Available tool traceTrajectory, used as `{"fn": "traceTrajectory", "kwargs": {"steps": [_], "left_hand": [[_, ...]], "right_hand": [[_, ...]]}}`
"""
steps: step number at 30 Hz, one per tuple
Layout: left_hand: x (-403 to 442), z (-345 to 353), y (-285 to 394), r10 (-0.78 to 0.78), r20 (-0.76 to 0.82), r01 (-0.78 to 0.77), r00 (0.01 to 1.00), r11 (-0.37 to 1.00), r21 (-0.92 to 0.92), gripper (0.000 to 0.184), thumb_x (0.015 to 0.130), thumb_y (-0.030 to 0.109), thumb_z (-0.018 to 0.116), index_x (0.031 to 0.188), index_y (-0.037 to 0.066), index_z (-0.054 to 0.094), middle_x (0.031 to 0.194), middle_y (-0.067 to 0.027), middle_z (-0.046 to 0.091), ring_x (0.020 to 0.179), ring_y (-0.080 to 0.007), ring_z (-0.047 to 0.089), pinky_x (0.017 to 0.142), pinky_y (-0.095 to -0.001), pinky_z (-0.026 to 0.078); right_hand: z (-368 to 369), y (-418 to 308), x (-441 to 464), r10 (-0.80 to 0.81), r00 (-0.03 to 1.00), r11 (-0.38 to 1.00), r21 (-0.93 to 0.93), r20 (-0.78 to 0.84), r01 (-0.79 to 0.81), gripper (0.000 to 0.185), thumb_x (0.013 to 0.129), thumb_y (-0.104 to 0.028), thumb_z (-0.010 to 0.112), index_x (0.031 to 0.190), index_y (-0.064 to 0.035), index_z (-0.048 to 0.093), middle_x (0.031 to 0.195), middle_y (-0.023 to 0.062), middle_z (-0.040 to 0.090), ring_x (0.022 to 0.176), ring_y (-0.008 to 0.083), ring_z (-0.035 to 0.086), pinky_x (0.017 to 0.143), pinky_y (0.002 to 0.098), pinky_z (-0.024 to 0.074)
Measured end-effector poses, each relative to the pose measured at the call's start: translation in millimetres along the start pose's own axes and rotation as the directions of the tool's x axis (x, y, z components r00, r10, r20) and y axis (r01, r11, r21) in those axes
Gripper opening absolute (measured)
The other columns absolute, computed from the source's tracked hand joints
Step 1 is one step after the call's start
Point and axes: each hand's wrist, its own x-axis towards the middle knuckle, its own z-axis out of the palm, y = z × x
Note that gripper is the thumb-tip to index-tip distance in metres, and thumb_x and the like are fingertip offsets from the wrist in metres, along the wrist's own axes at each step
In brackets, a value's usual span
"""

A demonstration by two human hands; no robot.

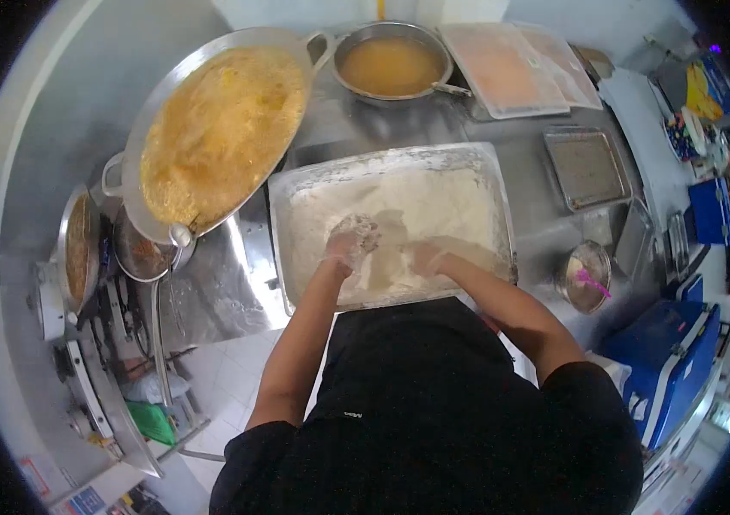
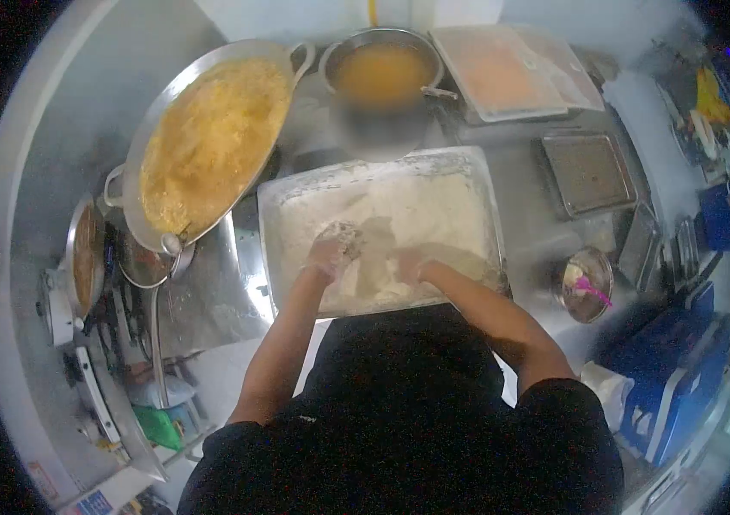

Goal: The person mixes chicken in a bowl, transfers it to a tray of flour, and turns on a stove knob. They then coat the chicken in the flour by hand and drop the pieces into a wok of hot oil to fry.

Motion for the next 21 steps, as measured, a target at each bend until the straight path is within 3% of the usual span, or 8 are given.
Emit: {"fn": "traceTrajectory", "kwargs": {"steps": [2, 7, 10, 16, 17, 18, 19, 21], "left_hand": [[-9, 17, 35, -0.269, -0.066, 0.225, 0.961, 0.897, -0.379, 0.026, 0.094, 0.023, 0.047, 0.113, 0.007, 0.054, 0.110, -0.0151, 0.060, 0.092, -0.0284, 0.063, 0.081, -0.0417, 0.052], [-13, 19, 41, -0.256, 0.119, 0.271, 0.959, 0.716, -0.643, 0.036, 0.096, 0.030, 0.041, 0.119, 0.005, 0.052, 0.112, -0.0155, 0.060, 0.101, -0.0295, 0.060, 0.085, -0.0442, 0.049], [-21, 38, 69, -0.253, 0.130, 0.274, 0.959, 0.701, -0.659, 0.043, 0.097, 0.035, 0.036, 0.123, 0.003, 0.050, 0.117, -0.0158, 0.058, 0.108, -0.0303, 0.056, 0.089, -0.0441, 0.047], [-14, 45, 49, -0.190, 0.307, 0.355, 0.933, 0.634, -0.687, 0.045, 0.095, 0.034, 0.037, 0.123, 0.002, 0.051, 0.122, -0.0151, 0.056, 0.112, -0.0306, 0.053, 0.095, -0.0423, 0.041], [-11, 40, 35, -0.141, 0.337, 0.353, 0.931, 0.580, -0.734, 0.045, 0.095, 0.034, 0.039, 0.123, 0.001, 0.051, 0.122, -0.0153, 0.056, 0.113, -0.0309, 0.052, 0.096, -0.0427, 0.041], [-2, 30, 12, -0.112, 0.238, 0.196, 0.965, 0.908, -0.369, 0.047, 0.094, 0.036, 0.041, 0.122, 0.001, 0.051, 0.123, -0.0169, 0.055, 0.113, -0.0323, 0.052, 0.097, -0.0439, 0.040], [11, 16, -13, -0.031, 0.160, 0.014, 0.987, 0.994, 0.105, 0.049, 0.092, 0.038, 0.043, 0.122, 0.001, 0.052, 0.124, -0.0184, 0.054, 0.114, -0.0338, 0.051, 0.097, -0.0451, 0.039], [15, 6, -26, -0.025, 0.093, -0.050, 0.995, 0.689, 0.723, 0.054, 0.088, 0.043, 0.048, 0.123, 0.001, 0.051, 0.126, -0.0218, 0.051, 0.116, -0.0370, 0.048, 0.099, -0.0461, 0.036]], "right_hand": [[6, 13, 12, -0.011, 0.999, 0.999, 0.042, -0.049, 0.013, 0.048, 0.076, -0.024, 0.059, 0.116, 0.0005, 0.055, 0.111, 0.0225, 0.059, 0.105, 0.0357, 0.055, 0.095, 0.0422, 0.0407], [-33, 22, -24, 0.046, 0.993, 0.974, -0.215, -0.106, -0.068, 0.044, 0.076, -0.023, 0.061, 0.112, 0.0008, 0.057, 0.103, 0.0233, 0.061, 0.099, 0.0363, 0.058, 0.088, 0.0423, 0.0439], [-52, 15, -33, 0.137, 0.965, 0.933, -0.298, -0.222, -0.201, 0.047, 0.075, -0.026, 0.064, 0.114, 0.0003, 0.056, 0.097, 0.0214, 0.062, 0.092, 0.0371, 0.060, 0.083, 0.0422, 0.0463], [-27, -30, -6, -0.180, 0.755, 0.974, -0.009, -0.630, 0.225, 0.032, 0.077, -0.024, 0.061, 0.101, -0.0029, 0.063, 0.090, 0.0193, 0.064, 0.084, 0.0369, 0.061, 0.075, 0.0438, 0.0482], [-18, -13, 5, -0.129, 0.782, 0.992, -0.087, -0.610, 0.096, 0.028, 0.076, -0.021, 0.061, 0.098, -0.0027, 0.064, 0.090, 0.0194, 0.065, 0.084, 0.0359, 0.062, 0.076, 0.0423, 0.0486], [-14, 7, 15, -0.078, 0.804, 0.985, -0.168, -0.590, -0.028, 0.025, 0.076, -0.018, 0.060, 0.095, -0.0024, 0.065, 0.090, 0.0194, 0.065, 0.085, 0.0350, 0.062, 0.076, 0.0409, 0.0490], [-14, 18, 20, -0.031, 0.818, 0.956, -0.256, -0.574, -0.144, 0.022, 0.076, -0.015, 0.060, 0.092, -0.0021, 0.066, 0.090, 0.0195, 0.065, 0.086, 0.0340, 0.063, 0.076, 0.0394, 0.0494], [-30, 5, 3, 0.098, 0.873, 0.930, -0.269, -0.477, -0.251, 0.020, 0.076, -0.012, 0.059, 0.091, -0.0024, 0.068, 0.088, 0.0179, 0.066, 0.086, 0.0294, 0.064, 0.076, 0.0362, 0.0495]]}}
